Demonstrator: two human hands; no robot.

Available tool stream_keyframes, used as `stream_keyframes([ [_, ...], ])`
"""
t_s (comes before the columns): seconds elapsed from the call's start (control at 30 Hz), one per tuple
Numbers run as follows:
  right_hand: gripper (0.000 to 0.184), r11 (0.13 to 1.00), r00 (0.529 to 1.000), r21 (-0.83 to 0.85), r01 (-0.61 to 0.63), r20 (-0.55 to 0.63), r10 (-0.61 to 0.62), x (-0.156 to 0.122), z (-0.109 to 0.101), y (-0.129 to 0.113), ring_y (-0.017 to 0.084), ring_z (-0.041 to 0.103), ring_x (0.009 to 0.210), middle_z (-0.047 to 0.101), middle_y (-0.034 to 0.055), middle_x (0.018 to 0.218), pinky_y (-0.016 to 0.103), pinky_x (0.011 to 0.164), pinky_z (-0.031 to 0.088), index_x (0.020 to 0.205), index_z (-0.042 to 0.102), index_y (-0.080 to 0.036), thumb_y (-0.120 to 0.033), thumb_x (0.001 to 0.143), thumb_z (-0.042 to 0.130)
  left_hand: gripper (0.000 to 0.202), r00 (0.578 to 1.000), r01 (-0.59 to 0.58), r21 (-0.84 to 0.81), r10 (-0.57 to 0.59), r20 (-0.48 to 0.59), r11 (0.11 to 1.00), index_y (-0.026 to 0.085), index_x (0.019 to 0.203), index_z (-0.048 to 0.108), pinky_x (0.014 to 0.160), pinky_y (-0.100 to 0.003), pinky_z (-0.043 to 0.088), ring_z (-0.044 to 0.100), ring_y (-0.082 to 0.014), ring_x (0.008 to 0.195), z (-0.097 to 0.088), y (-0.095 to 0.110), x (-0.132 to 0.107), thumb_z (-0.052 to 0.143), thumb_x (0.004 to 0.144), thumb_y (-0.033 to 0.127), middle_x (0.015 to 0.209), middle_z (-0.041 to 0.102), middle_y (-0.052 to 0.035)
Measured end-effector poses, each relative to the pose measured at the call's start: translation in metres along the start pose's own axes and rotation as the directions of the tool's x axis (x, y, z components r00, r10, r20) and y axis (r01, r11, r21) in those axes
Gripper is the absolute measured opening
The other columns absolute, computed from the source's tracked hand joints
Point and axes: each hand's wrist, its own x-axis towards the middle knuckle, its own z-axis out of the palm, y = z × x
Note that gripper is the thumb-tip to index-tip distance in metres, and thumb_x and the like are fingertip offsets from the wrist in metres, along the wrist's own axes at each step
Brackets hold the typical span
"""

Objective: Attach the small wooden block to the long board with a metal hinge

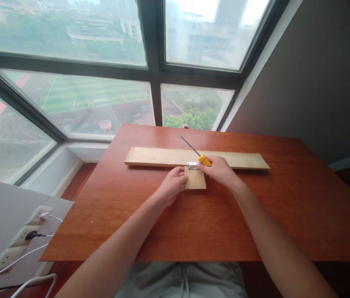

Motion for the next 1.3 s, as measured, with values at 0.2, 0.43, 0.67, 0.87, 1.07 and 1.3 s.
stream_keyframes([
  [0.2,0.019,0.999,0.998,-0.022,0.040,-0.055,-0.041,-0.004,-0.010,-0.005,0.019,0.061,0.073,0.069,0.0025,0.078,0.029,0.066,0.043,0.083,0.064,-0.020,-0.037,0.083,0.057,0.022,1.000,-0.002,-0.006,0.002,0.000,1.000,0.016,0.092,0.057,0.063,-0.020,0.048,0.065,-0.0122,0.071,0.000,0.000,-0.001,0.059,0.073,0.006,0.087,0.071,-0.0060],
  [0.43,0.045,0.987,0.984,-0.034,0.159,-0.081,-0.161,-0.019,-0.048,-0.026,0.023,0.065,0.105,0.070,0.0062,0.118,0.033,0.090,0.048,0.118,0.064,-0.021,-0.014,0.074,0.057,0.021,1.000,-0.011,-0.003,0.011,0.001,1.000,0.016,0.090,0.057,0.065,-0.020,0.048,0.063,-0.0110,0.071,-0.002,-0.004,0.001,0.061,0.072,0.006,0.086,0.069,-0.0050],
  [0.67,0.022,0.920,0.893,-0.215,0.327,-0.249,-0.375,-0.040,-0.097,-0.061,0.022,0.067,0.097,0.073,0.0022,0.108,0.033,0.082,0.051,0.104,0.069,-0.025,-0.026,0.082,0.066,0.024,1.000,-0.015,0.003,0.015,0.007,1.000,0.017,0.092,0.057,0.065,-0.021,0.048,0.061,-0.0105,0.068,-0.004,-0.006,0.003,0.061,0.071,0.006,0.081,0.066,-0.0023],
  [0.87,0.028,0.906,0.840,-0.289,0.310,-0.363,-0.403,-0.050,-0.114,-0.078,0.021,0.070,0.078,0.075,0.0028,0.091,0.031,0.068,0.051,0.105,0.070,-0.026,-0.040,0.081,0.072,0.025,1.000,-0.020,0.001,0.020,0.006,1.000,0.016,0.093,0.056,0.065,-0.021,0.049,0.065,-0.0123,0.074,-0.003,-0.006,0.002,0.061,0.071,0.006,0.087,0.068,-0.0044],
  [1.07,0.026,0.892,0.840,-0.344,0.294,-0.353,-0.413,-0.049,-0.108,-0.077,0.018,0.066,0.059,0.073,0.0010,0.074,0.029,0.056,0.048,0.096,0.070,-0.025,-0.047,0.083,0.070,0.024,1.000,-0.029,0.009,0.029,0.007,1.000,0.016,0.093,0.055,0.065,-0.021,0.048,0.065,-0.0121,0.073,-0.003,-0.006,0.002,0.063,0.072,0.006,0.085,0.068,-0.0043],
  [1.3,0.024,0.915,0.844,-0.280,0.292,-0.374,-0.384,-0.046,-0.101,-0.078,0.019,0.068,0.059,0.072,0.0009,0.071,0.029,0.057,0.050,0.092,0.069,-0.023,-0.046,0.083,0.069,0.023,1.000,-0.021,0.016,0.021,-0.003,1.000,0.015,0.094,0.056,0.064,-0.020,0.047,0.064,-0.0113,0.072,-0.001,-0.005,0.002,0.061,0.074,0.005,0.086,0.070,-0.0050],
])
